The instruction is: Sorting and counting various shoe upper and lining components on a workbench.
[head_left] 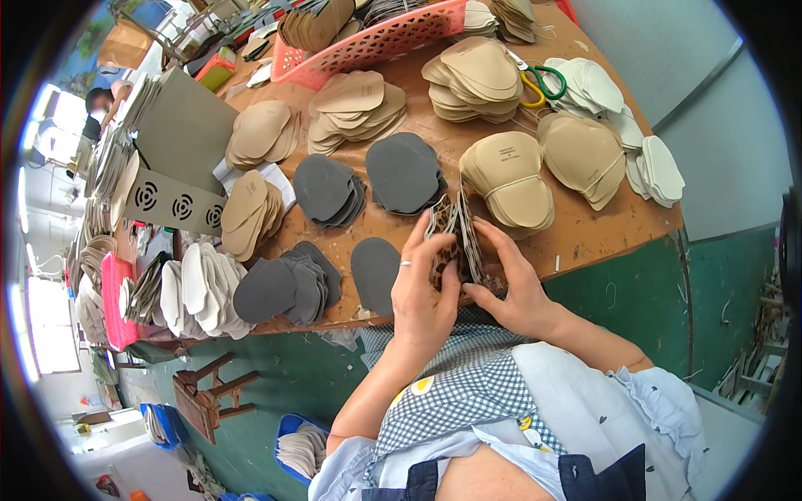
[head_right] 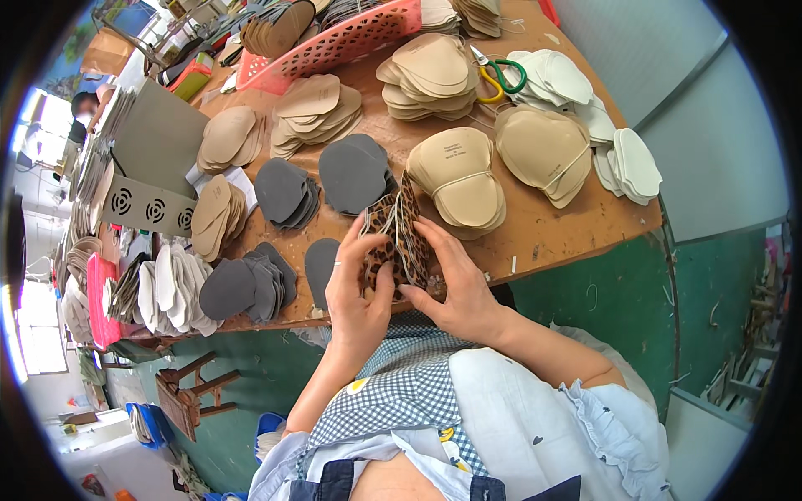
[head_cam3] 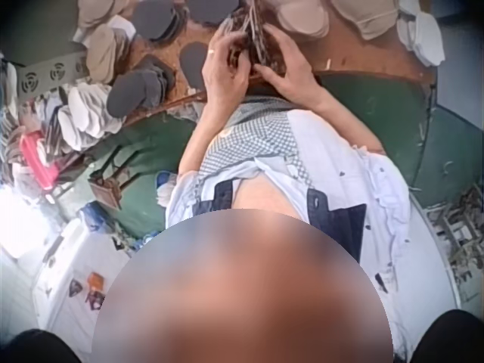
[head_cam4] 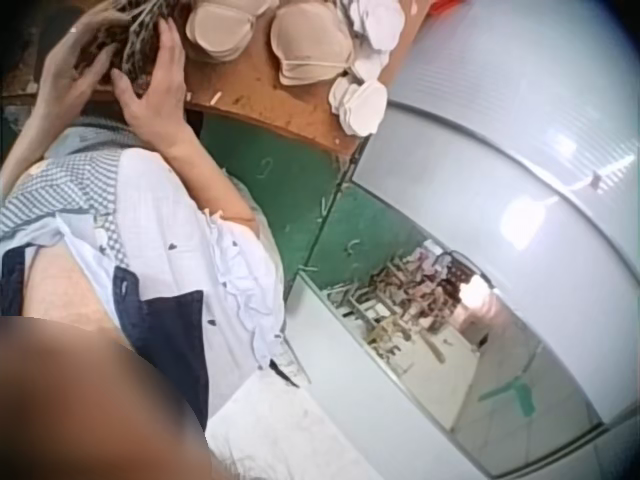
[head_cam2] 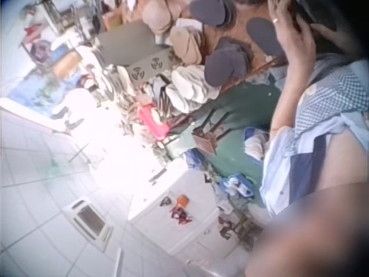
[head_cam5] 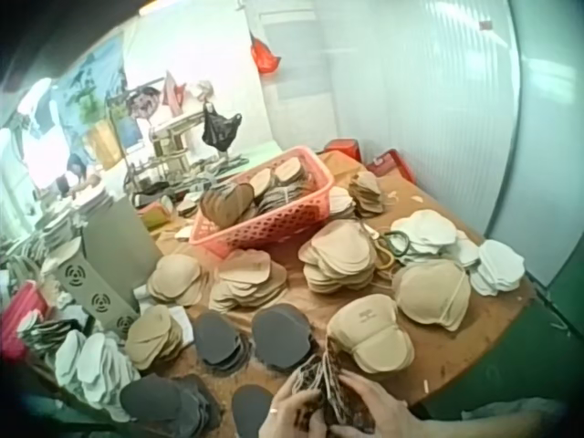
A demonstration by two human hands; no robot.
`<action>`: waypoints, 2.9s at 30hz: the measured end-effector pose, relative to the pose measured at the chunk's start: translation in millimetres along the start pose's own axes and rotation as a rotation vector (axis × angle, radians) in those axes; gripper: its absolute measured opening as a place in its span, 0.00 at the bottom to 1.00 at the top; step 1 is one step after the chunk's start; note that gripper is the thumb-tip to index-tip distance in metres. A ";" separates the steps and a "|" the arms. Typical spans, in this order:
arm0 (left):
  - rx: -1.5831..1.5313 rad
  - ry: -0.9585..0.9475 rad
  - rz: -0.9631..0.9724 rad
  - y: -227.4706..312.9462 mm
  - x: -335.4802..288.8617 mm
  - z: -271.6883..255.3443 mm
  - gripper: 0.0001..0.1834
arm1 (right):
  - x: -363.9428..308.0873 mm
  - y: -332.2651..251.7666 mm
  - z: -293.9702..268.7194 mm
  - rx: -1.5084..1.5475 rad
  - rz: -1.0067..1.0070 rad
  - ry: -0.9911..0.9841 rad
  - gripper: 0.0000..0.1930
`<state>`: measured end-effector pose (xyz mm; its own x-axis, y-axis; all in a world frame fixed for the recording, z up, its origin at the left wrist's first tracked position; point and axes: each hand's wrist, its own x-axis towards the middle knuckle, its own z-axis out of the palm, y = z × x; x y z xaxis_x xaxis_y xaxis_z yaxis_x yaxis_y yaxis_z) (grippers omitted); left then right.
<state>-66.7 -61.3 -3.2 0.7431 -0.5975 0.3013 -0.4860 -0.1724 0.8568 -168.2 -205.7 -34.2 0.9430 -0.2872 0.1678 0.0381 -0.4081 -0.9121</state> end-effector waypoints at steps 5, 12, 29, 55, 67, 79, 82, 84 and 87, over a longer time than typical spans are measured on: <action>0.023 0.013 0.019 -4.8 -0.8 3.6 0.11 | 0.2 3.8 0.9 0.094 -0.015 -0.001 0.40; 0.068 0.041 0.005 0.7 3.4 2.3 0.15 | -0.2 3.9 2.2 0.116 -0.014 0.006 0.40; 0.038 0.041 0.022 -5.5 -2.7 2.2 0.09 | 1.3 4.6 3.2 0.027 -0.051 0.005 0.39; 0.129 0.026 0.149 -14.3 -9.6 13.8 0.17 | 10.8 5.7 4.4 -0.119 -0.087 0.142 0.32; 0.271 0.391 0.232 -11.1 2.6 -34.2 0.18 | -6.0 16.2 2.5 0.470 0.279 0.180 0.16; 0.801 0.415 0.555 -47.7 104.4 -30.5 0.24 | -0.3 18.1 7.4 0.761 0.373 0.064 0.18; 0.774 -0.137 0.372 -72.5 105.9 -14.7 0.36 | 1.5 19.4 9.0 0.711 0.367 0.055 0.17; 0.606 -0.149 0.446 -69.1 104.7 -12.0 0.40 | -1.8 24.2 9.0 0.710 0.383 0.073 0.17; 0.428 -0.118 0.265 -47.9 86.3 -31.5 0.38 | -4.2 25.2 1.5 0.652 0.452 0.048 0.17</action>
<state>35.3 -80.0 -5.1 0.5244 -0.7440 0.4142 -0.8134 -0.2939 0.5020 -170.8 -213.5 -58.4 0.8988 -0.3467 -0.2681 -0.1450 0.3421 -0.9284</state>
